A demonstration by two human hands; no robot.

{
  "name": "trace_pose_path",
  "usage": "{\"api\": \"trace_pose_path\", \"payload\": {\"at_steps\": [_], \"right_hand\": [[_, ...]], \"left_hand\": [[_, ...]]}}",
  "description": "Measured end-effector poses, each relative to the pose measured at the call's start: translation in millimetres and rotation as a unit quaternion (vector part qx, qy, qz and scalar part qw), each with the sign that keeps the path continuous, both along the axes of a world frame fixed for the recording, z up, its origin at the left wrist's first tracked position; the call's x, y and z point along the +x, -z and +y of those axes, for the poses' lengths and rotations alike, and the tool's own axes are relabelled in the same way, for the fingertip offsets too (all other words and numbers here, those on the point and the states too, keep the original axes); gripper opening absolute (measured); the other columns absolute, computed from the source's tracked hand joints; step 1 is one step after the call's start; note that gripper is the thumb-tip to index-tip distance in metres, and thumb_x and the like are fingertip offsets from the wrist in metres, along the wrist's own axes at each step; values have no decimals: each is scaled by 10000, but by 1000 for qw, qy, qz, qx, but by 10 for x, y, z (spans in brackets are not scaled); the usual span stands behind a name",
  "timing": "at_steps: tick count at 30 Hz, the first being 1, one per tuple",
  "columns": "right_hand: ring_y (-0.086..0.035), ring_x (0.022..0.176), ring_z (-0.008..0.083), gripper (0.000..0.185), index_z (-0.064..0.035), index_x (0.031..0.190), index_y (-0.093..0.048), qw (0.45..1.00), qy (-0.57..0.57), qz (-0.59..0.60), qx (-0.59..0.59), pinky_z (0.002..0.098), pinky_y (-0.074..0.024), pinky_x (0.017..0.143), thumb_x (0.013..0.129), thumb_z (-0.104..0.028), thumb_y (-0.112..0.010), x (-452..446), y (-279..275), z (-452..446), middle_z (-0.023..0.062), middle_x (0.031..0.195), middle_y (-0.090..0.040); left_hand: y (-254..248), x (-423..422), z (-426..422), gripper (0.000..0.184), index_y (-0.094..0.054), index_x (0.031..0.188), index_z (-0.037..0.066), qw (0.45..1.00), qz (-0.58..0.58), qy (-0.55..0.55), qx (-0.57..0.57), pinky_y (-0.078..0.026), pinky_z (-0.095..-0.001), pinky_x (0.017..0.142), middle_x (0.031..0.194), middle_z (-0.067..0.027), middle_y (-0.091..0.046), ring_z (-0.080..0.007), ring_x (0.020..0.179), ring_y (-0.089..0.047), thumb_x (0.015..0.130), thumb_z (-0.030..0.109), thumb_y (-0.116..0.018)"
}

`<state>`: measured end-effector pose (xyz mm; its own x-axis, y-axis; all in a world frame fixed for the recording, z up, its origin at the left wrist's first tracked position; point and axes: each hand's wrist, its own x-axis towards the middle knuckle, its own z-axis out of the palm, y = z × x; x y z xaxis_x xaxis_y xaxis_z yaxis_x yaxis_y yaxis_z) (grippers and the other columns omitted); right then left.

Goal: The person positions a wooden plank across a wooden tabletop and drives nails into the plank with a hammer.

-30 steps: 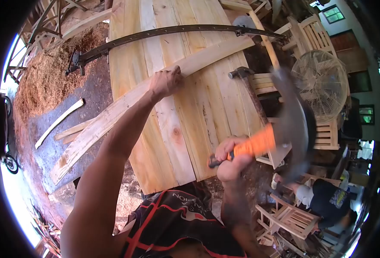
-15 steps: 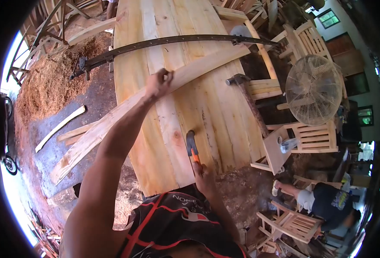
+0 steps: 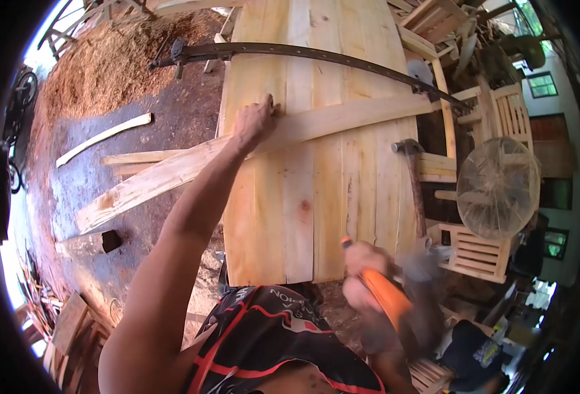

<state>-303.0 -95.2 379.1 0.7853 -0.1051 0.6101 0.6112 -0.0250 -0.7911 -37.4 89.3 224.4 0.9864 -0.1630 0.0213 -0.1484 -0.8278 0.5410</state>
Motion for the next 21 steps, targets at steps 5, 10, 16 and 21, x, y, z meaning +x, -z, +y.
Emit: {"api": "trace_pose_path", "payload": {"at_steps": [5, 10, 16, 21], "right_hand": [[-469, 512, 163, 649, -68, 651, -492, 783, 103, 522, -322, 366, -375, 492, 992, -613, -404, 151, 828, -349, 24, 601, -472], [-473, 484, 135, 669, -76, 769, -497, 909, 65, 399, -104, 303, -419, 456, 954, -705, -365, 124, -280, -382, 6, 585, -455], [-452, 532, 113, 661, -97, 755, -458, 932, 37, 311, -180, 289, -451, 490, 920, -735, -406, -83, 826, -540, 6, 590, -436], [-444, 451, 85, 543, -101, 763, -485, 744, 97, 655, -85, 249, -382, 409, 994, -591, -444, -5, 569, -258, -43, 515, -388]], "left_hand": [[114, 24, 54, 282, -526, 1032, 49, 998, -32, 26, -40, -517, -537, 656, 756, -252, -674, -439, 700, -662, 957, 320, -512], [38, 18, 33, 266, -524, 1022, 44, 998, -40, 17, -49, -515, -541, 661, 751, -253, -672, -445, 694, -659, 959, 302, -499], [-45, -22, 47, 258, -526, 1032, 46, 999, 0, 8, -33, -514, -541, 680, 772, -260, -675, -452, 714, -661, 957, 290, -491], [81, -45, 40, 260, -520, 1055, 65, 999, 0, 15, -45, -489, -563, 701, 781, -285, -656, -475, 753, -643, 942, 298, -503]]}}
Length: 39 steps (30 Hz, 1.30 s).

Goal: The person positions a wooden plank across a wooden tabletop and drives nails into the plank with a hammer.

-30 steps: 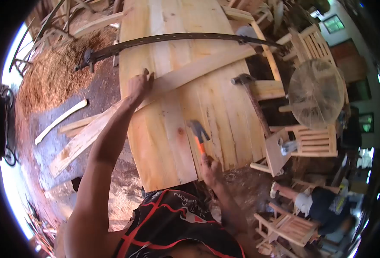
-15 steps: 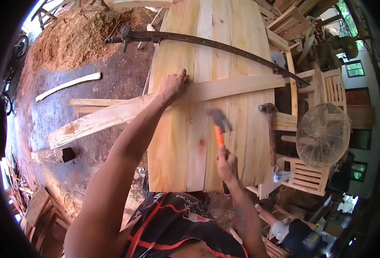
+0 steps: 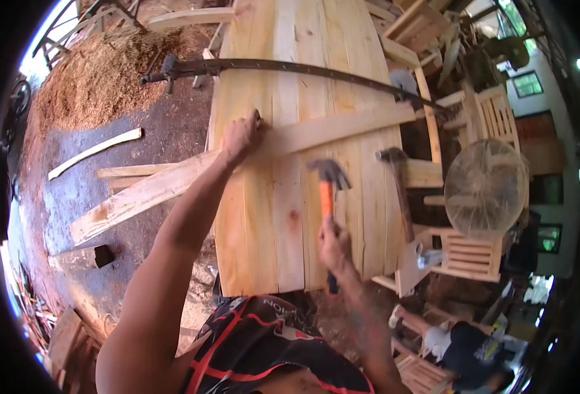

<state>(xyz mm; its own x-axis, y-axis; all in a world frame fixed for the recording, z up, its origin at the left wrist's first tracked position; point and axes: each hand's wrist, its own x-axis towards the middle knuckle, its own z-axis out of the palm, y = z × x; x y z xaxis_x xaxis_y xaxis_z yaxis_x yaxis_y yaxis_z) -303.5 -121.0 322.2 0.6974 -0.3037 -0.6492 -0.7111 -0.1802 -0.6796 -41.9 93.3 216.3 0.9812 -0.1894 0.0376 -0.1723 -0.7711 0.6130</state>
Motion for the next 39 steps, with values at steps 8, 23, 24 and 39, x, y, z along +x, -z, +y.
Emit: {"api": "trace_pose_path", "payload": {"at_steps": [8, 23, 24, 39], "right_hand": [[-434, 539, 122, 573, -101, 761, -475, 842, -8, -535, 67, 282, -409, 492, 969, -633, -424, 84, -604, -25, -1, 619, -442], [-472, 490, 96, 674, -44, 705, -561, 993, 14, -33, 115, 276, -383, 460, 991, -631, -395, -431, 368, 293, 12, 557, -486], [-472, 490, 96, 674, -44, 705, -561, 993, 13, -33, 116, 276, -383, 460, 991, -631, -395, -343, 173, 321, 12, 557, -486], [-441, 494, 112, 637, -66, 644, -493, 988, -19, -152, -24, 310, -335, 469, 999, -591, -428, 23, 241, 302, 3, 525, -428]], "left_hand": [[-61, 33, -38, 278, -519, 1055, 45, 1000, 3, -23, 7, -498, -569, 699, 786, -283, -666, -474, 742, -650, 946, 299, -493], [-119, 34, -67, 290, -500, 1067, 59, 999, 9, -25, 31, -491, -560, 730, 820, -286, -669, -468, 788, -653, 954, 324, -472], [-126, 38, -69, 293, -503, 1072, 58, 999, 10, -23, 37, -492, -557, 732, 823, -288, -669, -469, 785, -652, 955, 324, -468], [-82, 87, 10, 282, -510, 1068, 43, 999, -35, -11, -5, -503, -552, 677, 774, -271, -667, -463, 713, -650, 943, 295, -494]]}}
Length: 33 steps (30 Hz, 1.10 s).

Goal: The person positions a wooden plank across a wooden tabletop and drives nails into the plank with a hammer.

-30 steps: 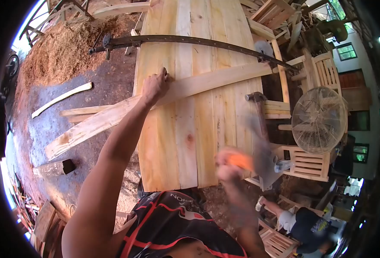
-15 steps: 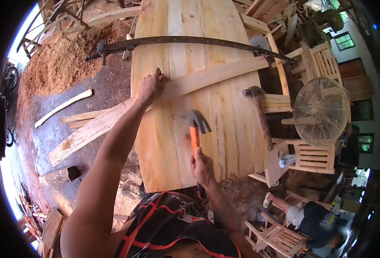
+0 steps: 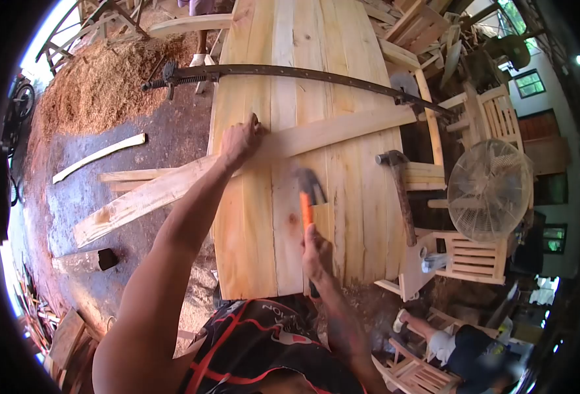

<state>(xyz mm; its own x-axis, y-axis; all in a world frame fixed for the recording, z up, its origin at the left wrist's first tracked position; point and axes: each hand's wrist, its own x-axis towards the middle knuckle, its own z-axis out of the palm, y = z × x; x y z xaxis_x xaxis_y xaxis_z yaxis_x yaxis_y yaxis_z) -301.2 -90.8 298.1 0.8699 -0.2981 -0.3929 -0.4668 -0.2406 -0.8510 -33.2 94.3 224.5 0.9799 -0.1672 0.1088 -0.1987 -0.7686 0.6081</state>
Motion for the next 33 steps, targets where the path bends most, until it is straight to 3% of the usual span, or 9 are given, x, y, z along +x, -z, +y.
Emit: {"api": "trace_pose_path", "payload": {"at_steps": [5, 8, 12, 19, 23, 25, 28, 30, 33], "right_hand": [[-459, 496, 103, 767, -76, 649, -463, 953, -28, -284, 104, 250, -374, 474, 885, -800, -374, -123, -1157, -69, 0, 555, -443], [-443, 592, 213, 704, -67, 727, -445, 833, -29, -528, 163, 420, -525, 645, 900, -750, -432, -145, -653, 85, 47, 674, -443], [-432, 491, 96, 583, -95, 653, -475, 995, -64, 69, -36, 288, -329, 461, 1011, -553, -431, -240, 354, 89, -15, 553, -474], [-443, 484, 147, 791, -68, 791, -519, 963, 10, -249, 98, 311, -380, 428, 829, -849, -401, -265, -1089, 41, 35, 607, -485], [-511, 546, 209, 784, -54, 824, -513, 804, -17, -564, 186, 397, -506, 513, 833, -834, -428, -170, -897, 62, 102, 655, -531], [-535, 513, 209, 684, -58, 849, -527, 941, -23, -333, 59, 381, -472, 466, 897, -737, -454, -413, 39, -10, 94, 642, -550], [-539, 460, 189, 581, -58, 873, -539, 975, -80, -102, -183, 346, -431, 418, 959, -629, -471, -294, 491, 120, 76, 609, -554], [-464, 453, 106, 551, -73, 761, -542, 990, 73, 17, 122, 270, -351, 421, 1033, -526, -389, -88, -185, 172, -20, 505, -466], [-465, 483, 127, 659, -77, 774, -496, 957, 72, -217, 180, 285, -408, 436, 933, -712, -415, -124, -836, -92, 34, 575, -488]], "left_hand": [[-55, -57, -50, 290, -494, 1079, 46, 999, 44, -7, 23, -499, -564, 679, 794, -279, -670, -470, 733, -651, 944, 303, -496], [-80, -68, -52, 291, -495, 1081, 47, 998, 54, -11, 25, -499, -567, 693, 800, -278, -672, -471, 741, -653, 945, 304, -495], [-19, -141, -67, 284, -498, 1065, 47, 999, 42, -6, 26, -500, -567, 701, 797, -276, -673, -468, 741, -655, 945, 304, -492], [-4, -40, -74, 265, -510, 1047, 48, 999, 23, -9, 20, -498, -563, 690, 776, -271, -670, -455, 735, -657, 941, 290, -485], [53, -40, -70, 263, -512, 1049, 50, 999, 23, -16, 17, -498, -561, 687, 776, -273, -669, -459, 735, -654, 939, 287, -484], [-1, -35, -45, 266, -510, 1051, 49, 999, 27, -18, 15, -498, -560, 688, 784, -274, -670, -459, 739, -655, 941, 290, -480], [59, -153, -58, 271, -508, 1060, 50, 999, 26, 6, 24, -500, -559, 688, 797, -275, -672, -460, 747, -656, 945, 294, -474], [50, -26, -25, 275, -507, 1068, 51, 999, 16, 0, 30, -500, -559, 688, 802, -274, -673, -460, 751, -657, 947, 295, -471], [31, -11, -69, 273, -505, 1069, 55, 998, 38, -3, 40, -503, -557, 685, 804, -272, -673, -460, 755, -659, 949, 299, -469]]}}
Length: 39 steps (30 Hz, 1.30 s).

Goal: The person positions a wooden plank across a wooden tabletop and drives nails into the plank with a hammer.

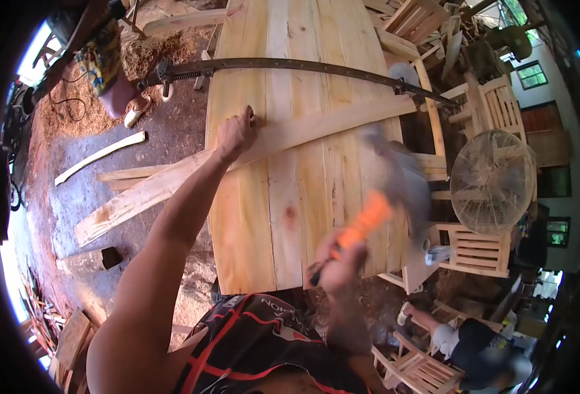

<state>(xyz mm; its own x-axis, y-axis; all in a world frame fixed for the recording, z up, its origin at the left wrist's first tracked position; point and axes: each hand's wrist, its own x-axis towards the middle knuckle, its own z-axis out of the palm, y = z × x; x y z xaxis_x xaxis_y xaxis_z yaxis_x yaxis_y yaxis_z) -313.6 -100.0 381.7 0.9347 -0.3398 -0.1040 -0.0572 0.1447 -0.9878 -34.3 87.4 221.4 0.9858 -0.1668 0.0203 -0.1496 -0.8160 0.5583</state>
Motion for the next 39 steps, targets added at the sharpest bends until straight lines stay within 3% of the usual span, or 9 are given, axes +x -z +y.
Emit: {"api": "trace_pose_path", "payload": {"at_steps": [4, 6, 9, 11, 19, 21, 23, 31, 39], "right_hand": [[-429, 542, 184, 791, -87, 689, -430, 937, 96, -336, 19, 396, -465, 532, 821, -864, -363, 70, -470, 194, 62, 570, -419], [-484, 589, 216, 678, -93, 740, -479, 941, -81, -329, 8, 414, -439, 543, 904, -749, -433, -80, 496, 93, 56, 665, -482], [-504, 539, 181, 588, -97, 736, -498, 911, -116, 128, -374, 373, -435, 497, 977, -629, -436, -401, 1389, 51, 37, 624, -496], [-458, 444, 127, 524, -92, 715, -494, 965, -91, 236, -61, 307, -373, 423, 1022, -513, -439, -213, 1088, 190, 1, 546, -463], [-456, 547, 148, 659, -84, 952, -530, 940, -34, -335, -60, 302, -480, 574, 895, -739, -476, 182, -25, 89, 41, 690, -511], [-520, 576, 221, 591, -55, 979, -564, 989, -89, -47, -112, 370, -478, 572, 954, -636, -459, -161, 959, -107, 102, 724, -573], [-597, 620, 311, 573, 22, 914, -614, 861, -206, 299, -356, 441, -444, 558, 1010, -514, -438, -57, 1079, 24, 223, 711, -622], [-443, 497, 88, 609, -67, 687, -501, 940, -89, 258, -206, 268, -326, 468, 1029, -556, -376, -549, 1168, 165, -17, 536, -442], [-429, 482, 99, 751, -8, 801, -545, 996, -79, 42, -29, 254, -362, 454, 899, -747, -452, -162, -98, 142, 21, 576, -477]], "left_hand": [[-19, -49, -28, 263, -503, 1049, 57, 1000, 0, -14, 11, -504, -560, 683, 787, -274, -668, -461, 747, -658, 949, 298, -473], [-46, -10, -5, 258, -502, 1043, 59, 1000, -3, -25, 15, -504, -564, 682, 778, -275, -666, -463, 738, -656, 948, 298, -475], [71, -73, -29, 249, -501, 1042, 67, 1000, -22, -12, -1, -500, -572, 672, 757, -272, -663, -468, 716, -652, 942, 295, -484], [129, 7, 2, 246, -498, 1025, 66, 998, -44, -18, -28, -493, -576, 659, 743, -269, -662, -470, 700, -649, 937, 296, -493], [13, -29, 6, 251, -512, 1047, 49, 999, -16, -10, -26, -488, -579, 664, 770, -269, -668, -473, 713, -646, 941, 274, -473], [23, -21, 8, 257, -512, 1047, 48, 1000, -20, -6, -20, -491, -577, 676, 779, -269, -669, -472, 712, -645, 947, 280, -465], [12, -48, 5, 258, -512, 1044, 46, 1000, -21, -5, -22, -492, -577, 678, 773, -270, -667, -472, 710, -645, 945, 280, -468], [28, -21, 13, 269, -511, 1046, 42, 999, -21, -8, -27, -492, -571, 696, 765, -273, -663, -469, 714, -647, 931, 284, -487], [-73, -35, 21, 256, -534, 1034, 46, 1000, 4, -9, -23, -504, -538, 682, 780, -250, -676, -435, 720, -663, 927, 277, -507]]}}
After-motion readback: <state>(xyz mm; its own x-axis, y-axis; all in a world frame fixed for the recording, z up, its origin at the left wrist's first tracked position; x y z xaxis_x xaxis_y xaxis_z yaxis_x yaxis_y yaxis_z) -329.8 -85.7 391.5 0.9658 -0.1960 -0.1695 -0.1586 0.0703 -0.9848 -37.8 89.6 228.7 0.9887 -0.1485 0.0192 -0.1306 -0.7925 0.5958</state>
